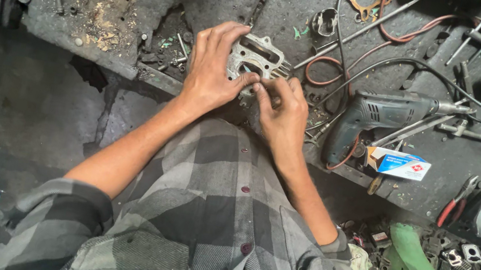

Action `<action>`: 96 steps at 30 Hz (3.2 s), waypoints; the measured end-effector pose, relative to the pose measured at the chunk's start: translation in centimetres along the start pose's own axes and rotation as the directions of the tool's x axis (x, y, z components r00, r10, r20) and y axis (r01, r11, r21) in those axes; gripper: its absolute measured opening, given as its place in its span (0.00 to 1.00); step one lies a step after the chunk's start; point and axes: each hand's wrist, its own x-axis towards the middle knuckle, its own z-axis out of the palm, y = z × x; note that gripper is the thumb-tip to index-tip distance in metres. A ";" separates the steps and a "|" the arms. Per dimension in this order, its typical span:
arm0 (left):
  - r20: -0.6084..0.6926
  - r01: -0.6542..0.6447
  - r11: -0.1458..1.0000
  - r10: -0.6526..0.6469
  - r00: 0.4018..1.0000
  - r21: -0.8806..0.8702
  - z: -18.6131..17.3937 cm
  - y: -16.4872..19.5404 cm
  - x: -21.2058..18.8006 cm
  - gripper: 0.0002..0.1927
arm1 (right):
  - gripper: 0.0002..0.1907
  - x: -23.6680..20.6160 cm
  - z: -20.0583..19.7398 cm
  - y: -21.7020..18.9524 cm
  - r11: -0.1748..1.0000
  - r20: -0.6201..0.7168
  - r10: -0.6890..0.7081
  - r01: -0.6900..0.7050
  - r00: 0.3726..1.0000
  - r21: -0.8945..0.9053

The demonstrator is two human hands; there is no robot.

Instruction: The person works at a cluttered repair workbench fitting a small metal component into a motorcycle engine cylinder head. They hold the head with one hand while pressing and seating the part with the other, repositioning the head and checking the fit by hand throughout.

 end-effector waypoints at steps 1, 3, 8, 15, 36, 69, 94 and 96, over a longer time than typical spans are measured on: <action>-0.025 0.006 1.000 -0.006 1.000 0.013 0.0 0.0 -0.1 0.44 | 0.07 -0.2 0.0 -0.1 0.999 -0.024 -0.008 0.007 1.000 -0.041; 0.009 0.007 1.000 -0.006 1.000 -0.027 -0.1 0.0 -0.1 0.44 | 0.07 -0.4 0.0 -0.5 0.999 -0.007 0.002 -0.002 1.000 -0.053; 0.010 0.005 1.000 -0.005 1.000 0.000 0.1 0.4 -0.1 0.47 | 0.07 -1.0 0.0 -1.5 0.997 -0.020 -0.010 0.009 1.000 -0.080; 0.230 -0.034 0.994 0.056 0.972 -0.100 -2.3 -0.1 1.0 0.57 | 0.14 -0.5 -2.0 -2.0 0.983 0.091 -0.059 0.074 0.994 -0.170; 0.438 -0.028 0.996 -0.010 0.899 0.081 -2.8 1.0 1.7 0.77 | 0.09 1.5 -3.7 -2.0 0.867 0.328 -0.137 0.273 0.935 -0.417; 0.363 -0.079 0.930 -0.060 0.930 0.359 0.5 4.3 -0.8 0.75 | 0.09 -1.2 -3.9 0.3 0.940 0.171 -0.093 0.143 0.981 -0.310; 0.431 -0.042 0.948 -0.104 0.896 0.314 1.4 5.5 -0.7 0.72 | 0.09 -1.8 -5.1 0.9 0.894 0.186 -0.029 0.108 0.982 -0.435; 0.413 -0.053 0.947 -0.088 0.906 0.318 1.4 5.6 -0.8 0.72 | 0.09 -1.9 -5.0 0.6 0.901 0.234 -0.065 0.158 0.970 -0.404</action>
